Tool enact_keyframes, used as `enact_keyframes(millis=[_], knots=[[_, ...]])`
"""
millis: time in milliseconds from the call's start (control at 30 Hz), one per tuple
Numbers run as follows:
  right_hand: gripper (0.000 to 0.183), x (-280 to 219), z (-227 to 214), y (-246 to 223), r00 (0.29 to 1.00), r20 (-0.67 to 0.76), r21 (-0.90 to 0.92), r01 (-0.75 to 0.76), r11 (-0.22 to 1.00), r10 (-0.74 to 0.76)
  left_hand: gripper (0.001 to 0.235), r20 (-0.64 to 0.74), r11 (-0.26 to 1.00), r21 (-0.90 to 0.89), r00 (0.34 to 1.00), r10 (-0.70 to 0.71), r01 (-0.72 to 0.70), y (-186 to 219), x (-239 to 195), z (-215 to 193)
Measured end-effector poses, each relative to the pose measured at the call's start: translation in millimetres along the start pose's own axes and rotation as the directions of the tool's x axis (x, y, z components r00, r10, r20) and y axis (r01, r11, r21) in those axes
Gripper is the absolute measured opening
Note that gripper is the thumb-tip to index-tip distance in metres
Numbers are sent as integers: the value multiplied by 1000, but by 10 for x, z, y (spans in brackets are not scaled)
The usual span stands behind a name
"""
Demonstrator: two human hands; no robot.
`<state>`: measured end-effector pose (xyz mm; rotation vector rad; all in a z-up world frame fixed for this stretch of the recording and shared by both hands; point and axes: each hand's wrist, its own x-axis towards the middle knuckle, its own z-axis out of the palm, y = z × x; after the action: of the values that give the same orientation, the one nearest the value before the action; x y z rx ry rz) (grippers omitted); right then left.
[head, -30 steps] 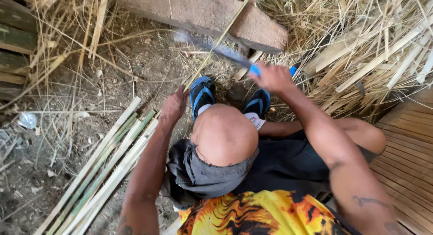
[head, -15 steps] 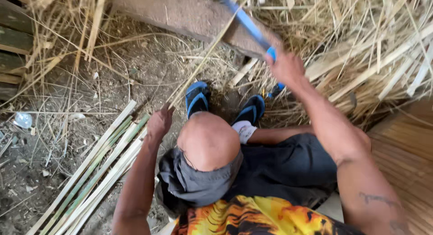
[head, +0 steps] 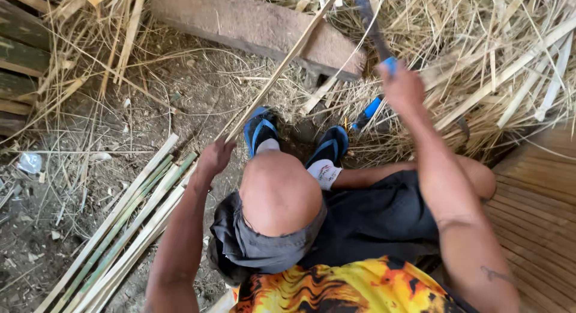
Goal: The person sits on the ground and uses a machete to split long bamboo poles into thin strips. They repeatedly strike the bamboo against a wooden block to separate the material, then set the finished strips aside.
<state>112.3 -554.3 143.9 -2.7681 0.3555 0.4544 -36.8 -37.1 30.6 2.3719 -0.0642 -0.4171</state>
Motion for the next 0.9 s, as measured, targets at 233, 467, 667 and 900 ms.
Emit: enact_keyframes(millis=[233, 467, 667, 900], knots=[[61, -766, 741, -679, 786, 265, -243, 615, 751, -558, 44, 217, 946, -188, 950, -224, 265, 491, 539, 41], [54, -525, 508, -661, 884, 376, -195, 369, 909, -278, 45, 196, 940, -256, 965, -177, 224, 450, 427, 75], [59, -82, 242, -400, 992, 57, -186, 123, 975, -115, 47, 224, 969, -131, 958, -178, 211, 162, 111, 68], [55, 194, 130, -84, 984, 137, -211, 139, 968, -112, 47, 300, 917, -134, 897, -324, 376, 28, -204, -57]])
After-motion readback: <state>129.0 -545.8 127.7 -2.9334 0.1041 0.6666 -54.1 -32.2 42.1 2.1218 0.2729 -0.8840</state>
